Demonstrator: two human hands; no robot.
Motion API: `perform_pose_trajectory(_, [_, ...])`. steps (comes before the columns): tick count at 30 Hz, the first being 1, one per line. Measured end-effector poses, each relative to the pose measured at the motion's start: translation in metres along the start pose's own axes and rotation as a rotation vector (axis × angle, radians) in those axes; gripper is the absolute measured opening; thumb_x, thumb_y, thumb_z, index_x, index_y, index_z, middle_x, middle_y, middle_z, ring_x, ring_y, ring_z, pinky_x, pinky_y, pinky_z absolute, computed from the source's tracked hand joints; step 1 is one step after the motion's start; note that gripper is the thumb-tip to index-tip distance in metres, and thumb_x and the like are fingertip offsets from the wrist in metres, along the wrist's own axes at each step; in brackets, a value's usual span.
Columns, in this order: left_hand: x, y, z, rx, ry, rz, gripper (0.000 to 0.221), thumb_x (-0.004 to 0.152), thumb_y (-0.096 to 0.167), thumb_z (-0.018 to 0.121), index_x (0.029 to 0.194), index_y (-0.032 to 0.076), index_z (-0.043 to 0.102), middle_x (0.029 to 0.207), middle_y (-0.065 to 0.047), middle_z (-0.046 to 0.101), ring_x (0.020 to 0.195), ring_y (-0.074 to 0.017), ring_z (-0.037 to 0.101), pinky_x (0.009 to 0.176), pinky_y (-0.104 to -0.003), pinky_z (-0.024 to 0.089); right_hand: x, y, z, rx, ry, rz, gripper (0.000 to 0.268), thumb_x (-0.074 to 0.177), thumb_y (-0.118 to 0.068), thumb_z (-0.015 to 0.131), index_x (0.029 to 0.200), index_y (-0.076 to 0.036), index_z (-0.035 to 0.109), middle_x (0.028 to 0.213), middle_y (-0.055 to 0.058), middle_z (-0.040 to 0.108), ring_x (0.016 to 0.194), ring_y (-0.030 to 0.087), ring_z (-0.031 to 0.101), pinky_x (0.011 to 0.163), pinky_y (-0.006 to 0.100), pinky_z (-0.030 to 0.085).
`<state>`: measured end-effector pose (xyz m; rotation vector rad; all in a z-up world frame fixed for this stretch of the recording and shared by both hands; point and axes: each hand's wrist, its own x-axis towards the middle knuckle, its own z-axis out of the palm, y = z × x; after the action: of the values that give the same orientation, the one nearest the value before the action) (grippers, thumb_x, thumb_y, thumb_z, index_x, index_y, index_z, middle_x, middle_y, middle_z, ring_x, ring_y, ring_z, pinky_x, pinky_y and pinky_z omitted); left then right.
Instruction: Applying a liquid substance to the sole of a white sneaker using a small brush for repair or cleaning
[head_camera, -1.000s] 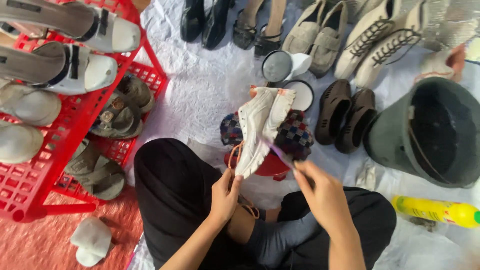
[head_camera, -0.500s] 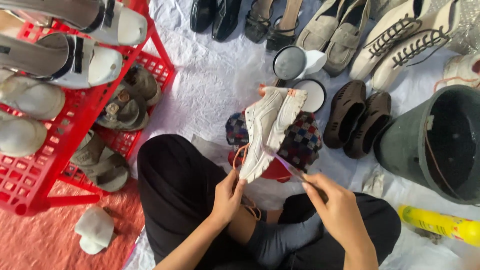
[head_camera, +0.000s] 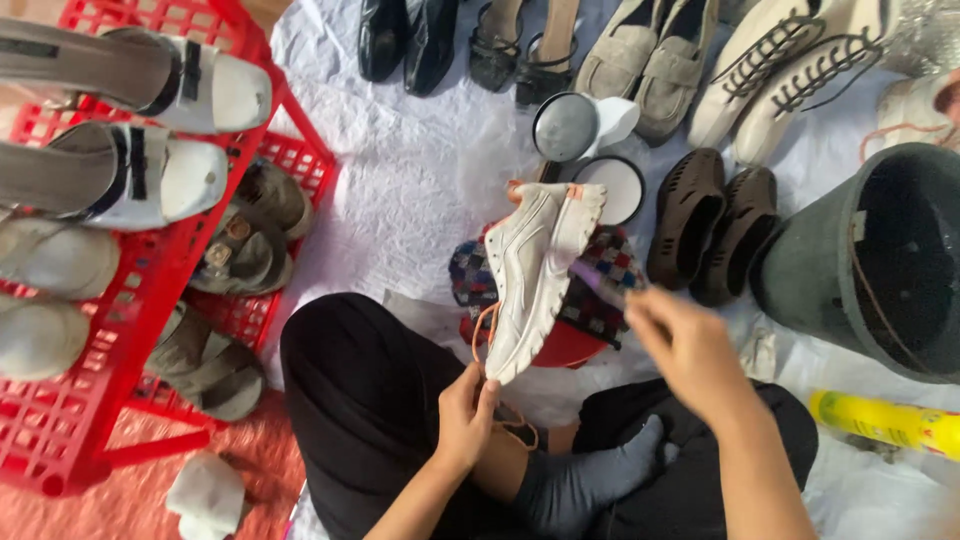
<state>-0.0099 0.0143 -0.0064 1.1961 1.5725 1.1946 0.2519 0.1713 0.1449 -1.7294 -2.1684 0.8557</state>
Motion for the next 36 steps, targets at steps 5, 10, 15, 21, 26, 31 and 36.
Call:
perform_pose_trajectory(5, [-0.003, -0.009, 0.008, 0.006, -0.036, 0.042, 0.038, 0.111, 0.041, 0.050, 0.089, 0.011, 0.054, 0.076, 0.001, 0.044, 0.070, -0.0137, 0.042, 0.063, -0.034, 0.038, -0.001, 0.007, -0.007, 0.001, -0.018, -0.041, 0.031, 0.102, -0.031, 0.064, 0.122, -0.012, 0.078, 0.122, 0.003, 0.083, 0.111, 0.018, 0.079, 0.098, 0.035, 0.059])
perform_pose_trajectory(10, [0.002, 0.000, 0.002, 0.004, -0.022, 0.010, 0.037, 0.109, 0.042, 0.052, 0.087, 0.012, 0.054, 0.070, 0.002, 0.049, 0.065, -0.0122, 0.045, 0.062, -0.033, 0.039, 0.058, 0.005, -0.014, -0.077, 0.051, 0.048, 0.029, 0.110, -0.035, 0.057, 0.127, -0.017, 0.072, 0.107, 0.008, 0.079, 0.097, 0.030, 0.075, 0.077, 0.045, 0.051])
perform_pose_trajectory(15, [0.002, -0.005, 0.000, -0.040, -0.032, -0.017, 0.032, 0.107, 0.036, 0.057, 0.084, 0.014, 0.052, 0.069, 0.003, 0.048, 0.064, -0.0113, 0.042, 0.060, -0.032, 0.037, 0.042, -0.001, -0.005, -0.080, 0.025, -0.009, 0.031, 0.109, -0.036, 0.056, 0.125, -0.014, 0.069, 0.108, 0.007, 0.081, 0.097, 0.029, 0.077, 0.084, 0.043, 0.052])
perform_pose_trajectory(21, [0.006, -0.002, 0.003, -0.108, -0.047, 0.018, 0.044, 0.109, 0.047, 0.054, 0.082, 0.014, 0.045, 0.070, 0.003, 0.043, 0.063, -0.0104, 0.040, 0.058, -0.031, 0.033, -0.009, -0.007, -0.004, -0.016, -0.107, 0.126, 0.032, 0.102, -0.035, 0.061, 0.127, -0.019, 0.074, 0.115, -0.002, 0.085, 0.099, 0.016, 0.081, 0.086, 0.034, 0.057])
perform_pose_trajectory(26, [0.005, 0.001, 0.002, -0.116, -0.063, 0.027, 0.039, 0.108, 0.041, 0.053, 0.082, 0.013, 0.052, 0.068, 0.002, 0.050, 0.061, -0.0118, 0.046, 0.059, -0.031, 0.037, 0.028, 0.006, -0.001, -0.096, 0.038, 0.030, 0.025, 0.107, -0.034, 0.058, 0.122, -0.018, 0.071, 0.110, 0.000, 0.082, 0.098, 0.022, 0.079, 0.083, 0.040, 0.054])
perform_pose_trajectory(31, [0.004, 0.005, 0.001, -0.111, -0.043, 0.036, 0.037, 0.109, 0.038, 0.053, 0.084, 0.011, 0.053, 0.070, 0.001, 0.054, 0.063, -0.0115, 0.049, 0.059, -0.031, 0.039, 0.065, 0.007, 0.004, -0.085, 0.100, -0.064, 0.027, 0.112, -0.032, 0.054, 0.125, -0.012, 0.067, 0.102, 0.007, 0.080, 0.095, 0.030, 0.075, 0.082, 0.043, 0.050])
perform_pose_trajectory(36, [0.004, 0.002, 0.001, -0.081, -0.044, 0.048, 0.041, 0.109, 0.042, 0.052, 0.081, 0.013, 0.044, 0.069, 0.003, 0.046, 0.063, -0.0113, 0.041, 0.058, -0.031, 0.034, 0.011, -0.011, 0.000, -0.067, -0.038, 0.069, 0.026, 0.110, -0.031, 0.055, 0.124, -0.015, 0.069, 0.083, 0.001, 0.074, 0.059, 0.017, 0.063, 0.057, 0.033, 0.047])
